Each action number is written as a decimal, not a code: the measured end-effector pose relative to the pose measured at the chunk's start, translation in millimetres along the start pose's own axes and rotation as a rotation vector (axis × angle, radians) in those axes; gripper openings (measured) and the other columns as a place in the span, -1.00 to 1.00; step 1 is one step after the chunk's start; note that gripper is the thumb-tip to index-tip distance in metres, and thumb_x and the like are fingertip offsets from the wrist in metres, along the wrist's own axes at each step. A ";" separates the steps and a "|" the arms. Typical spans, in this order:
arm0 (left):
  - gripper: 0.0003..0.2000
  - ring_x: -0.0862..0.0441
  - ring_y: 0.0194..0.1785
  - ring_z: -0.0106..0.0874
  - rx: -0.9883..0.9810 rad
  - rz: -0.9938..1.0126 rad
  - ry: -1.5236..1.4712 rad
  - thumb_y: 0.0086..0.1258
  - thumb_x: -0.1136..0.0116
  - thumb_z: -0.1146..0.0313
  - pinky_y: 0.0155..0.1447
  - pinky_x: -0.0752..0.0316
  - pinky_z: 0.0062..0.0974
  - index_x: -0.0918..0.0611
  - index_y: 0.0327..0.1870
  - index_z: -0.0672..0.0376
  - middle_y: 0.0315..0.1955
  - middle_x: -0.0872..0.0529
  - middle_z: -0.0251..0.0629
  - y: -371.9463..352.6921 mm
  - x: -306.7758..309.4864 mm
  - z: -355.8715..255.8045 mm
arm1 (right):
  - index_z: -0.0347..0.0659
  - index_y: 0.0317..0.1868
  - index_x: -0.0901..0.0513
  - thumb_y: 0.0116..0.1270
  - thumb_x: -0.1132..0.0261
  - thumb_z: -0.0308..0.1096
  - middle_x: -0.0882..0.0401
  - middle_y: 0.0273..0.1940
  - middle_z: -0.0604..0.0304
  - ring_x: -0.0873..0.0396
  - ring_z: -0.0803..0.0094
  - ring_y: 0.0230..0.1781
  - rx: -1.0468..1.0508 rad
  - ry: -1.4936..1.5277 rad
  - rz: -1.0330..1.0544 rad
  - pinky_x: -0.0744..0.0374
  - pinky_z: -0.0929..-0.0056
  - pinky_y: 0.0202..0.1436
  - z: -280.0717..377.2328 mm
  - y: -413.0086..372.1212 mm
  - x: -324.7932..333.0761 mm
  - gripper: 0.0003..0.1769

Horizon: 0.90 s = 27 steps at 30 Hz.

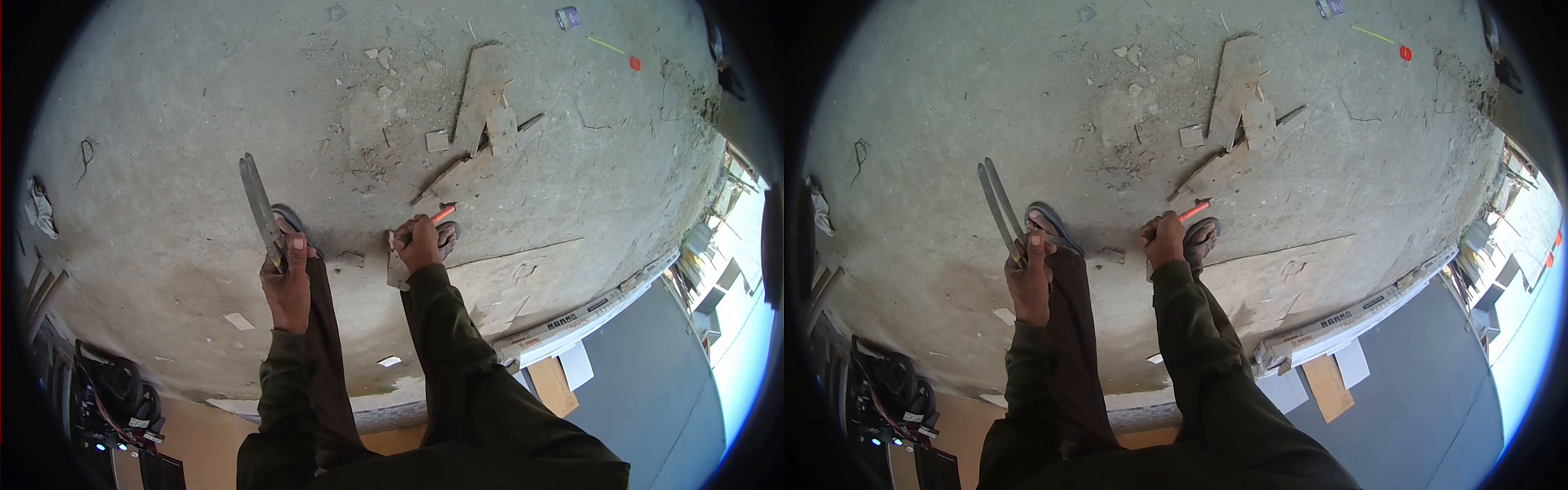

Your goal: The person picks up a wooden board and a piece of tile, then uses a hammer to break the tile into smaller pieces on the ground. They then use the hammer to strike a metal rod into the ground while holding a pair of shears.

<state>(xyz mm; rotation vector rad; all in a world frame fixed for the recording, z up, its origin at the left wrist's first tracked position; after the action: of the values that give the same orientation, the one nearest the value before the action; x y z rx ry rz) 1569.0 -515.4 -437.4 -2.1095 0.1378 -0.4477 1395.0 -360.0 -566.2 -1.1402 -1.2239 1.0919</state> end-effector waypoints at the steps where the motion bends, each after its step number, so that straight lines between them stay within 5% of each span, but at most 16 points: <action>1: -0.66 -0.27 -0.68 -0.73 -0.009 -0.003 0.001 0.35 -0.13 0.01 -0.62 -0.16 -0.72 -0.62 -0.23 0.15 -0.48 -0.60 -0.42 1.6 0.5 -3.4 | -0.02 -0.34 -0.28 0.35 -0.02 -0.34 -0.05 -0.66 0.47 -0.07 0.64 -0.74 -0.054 -0.029 0.056 -0.12 0.59 -0.71 -5.5 5.5 -12.3 -0.91; 2: -0.66 -0.27 -0.68 -0.73 0.001 0.010 -0.011 0.34 -0.13 0.01 -0.63 -0.15 -0.72 -0.62 -0.23 0.15 -0.48 -0.59 -0.42 -0.6 -0.8 -1.3 | -0.03 -0.33 -0.30 0.34 -0.02 -0.34 -0.05 -0.66 0.46 -0.08 0.64 -0.73 -0.109 -0.057 0.095 -0.14 0.58 -0.71 -11.3 10.2 -17.4 -0.92; 3: -0.66 -0.26 -0.68 -0.73 0.015 0.020 -0.026 0.34 -0.14 0.01 -0.63 -0.15 -0.72 -0.62 -0.23 0.14 -0.48 -0.59 -0.43 -3.4 -2.7 3.6 | -0.06 -0.31 -0.32 0.33 -0.04 -0.33 -0.06 -0.65 0.46 -0.11 0.61 -0.71 -0.219 -0.141 0.453 -0.16 0.55 -0.69 -19.2 -3.7 -55.1 -0.94; 10: -0.67 -0.27 -0.69 -0.73 -0.054 0.013 -0.007 0.36 -0.12 0.01 -0.64 -0.14 -0.72 -0.61 -0.25 0.13 -0.48 -0.59 -0.43 3.0 1.8 -2.3 | -0.07 -0.33 -0.31 0.31 -0.03 -0.34 -0.09 -0.64 0.42 -0.12 0.62 -0.70 -0.012 -0.066 -0.049 -0.14 0.54 -0.67 -39.0 3.9 26.2 -0.92; 14: -0.66 -0.28 -0.69 -0.73 -0.017 0.020 0.011 0.36 -0.10 -0.01 -0.65 -0.13 -0.72 -0.59 -0.27 0.13 -0.48 -0.59 -0.42 -0.5 2.1 13.0 | 0.01 -0.45 -0.23 0.32 0.00 -0.35 -0.05 -0.65 0.46 -0.06 0.64 -0.73 -0.068 -0.171 0.366 -0.09 0.55 -0.69 -27.5 -7.6 -52.5 -0.83; 18: -0.65 -0.28 -0.68 -0.72 -0.045 0.004 0.009 0.37 -0.09 -0.01 -0.64 -0.15 -0.71 -0.58 -0.27 0.14 -0.48 -0.58 -0.42 -2.2 9.6 -3.6 | -0.01 -0.39 -0.28 0.35 -0.02 -0.36 -0.04 -0.66 0.49 -0.03 0.67 -0.74 -0.119 0.056 -0.027 -0.12 0.61 -0.69 -39.3 15.2 37.6 -0.86; 19: -0.65 -0.28 -0.68 -0.72 -0.055 0.001 -0.006 0.37 -0.09 -0.01 -0.64 -0.15 -0.71 -0.58 -0.26 0.15 -0.48 -0.58 -0.42 0.3 6.6 -5.6 | -0.01 -0.39 -0.28 0.35 -0.02 -0.36 -0.04 -0.66 0.49 -0.03 0.67 -0.74 -0.112 0.050 -0.018 -0.12 0.61 -0.69 -28.6 11.6 13.7 -0.86; 21: -0.65 -0.28 -0.67 -0.72 -0.038 0.011 0.020 0.37 -0.09 -0.01 -0.63 -0.15 -0.71 -0.58 -0.27 0.14 -0.49 -0.58 -0.42 2.3 5.7 3.9 | -0.01 -0.32 -0.32 0.34 -0.04 -0.35 -0.05 -0.66 0.48 -0.05 0.66 -0.74 -0.146 -0.121 0.483 -0.12 0.61 -0.69 -18.2 -18.3 -70.5 -0.93; 24: -0.64 -0.29 -0.66 -0.71 -0.009 0.038 0.033 0.37 -0.08 -0.02 -0.61 -0.16 -0.71 -0.58 -0.28 0.14 -0.50 -0.56 -0.43 4.3 0.5 1.0 | -0.01 -0.27 -0.34 0.34 -0.04 -0.35 -0.06 -0.66 0.48 -0.07 0.66 -0.75 0.034 -0.237 0.349 -0.13 0.61 -0.70 -6.2 -28.8 -59.6 -0.96; 27: -0.65 -0.29 -0.66 -0.71 -0.026 0.018 0.016 0.37 -0.08 -0.02 -0.60 -0.17 -0.70 -0.58 -0.31 0.14 -0.50 -0.56 -0.43 1.6 5.4 -5.2 | -0.03 -0.28 -0.32 0.32 -0.02 -0.38 -0.07 -0.67 0.48 -0.06 0.65 -0.76 -0.009 -0.071 0.078 -0.14 0.59 -0.70 -17.1 7.5 11.7 -0.97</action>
<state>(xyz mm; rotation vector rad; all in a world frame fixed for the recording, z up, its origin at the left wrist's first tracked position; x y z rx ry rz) 1572.2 -521.8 -434.8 -2.1286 0.1725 -0.4546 1412.5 -348.3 -572.5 -1.1731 -1.2495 1.1953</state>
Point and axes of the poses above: each hand's wrist, its own y-axis towards the middle knuckle, its own x-axis out of the back of the hand, z = x × y, the point moved 6 cm from there along y, towards the middle knuckle
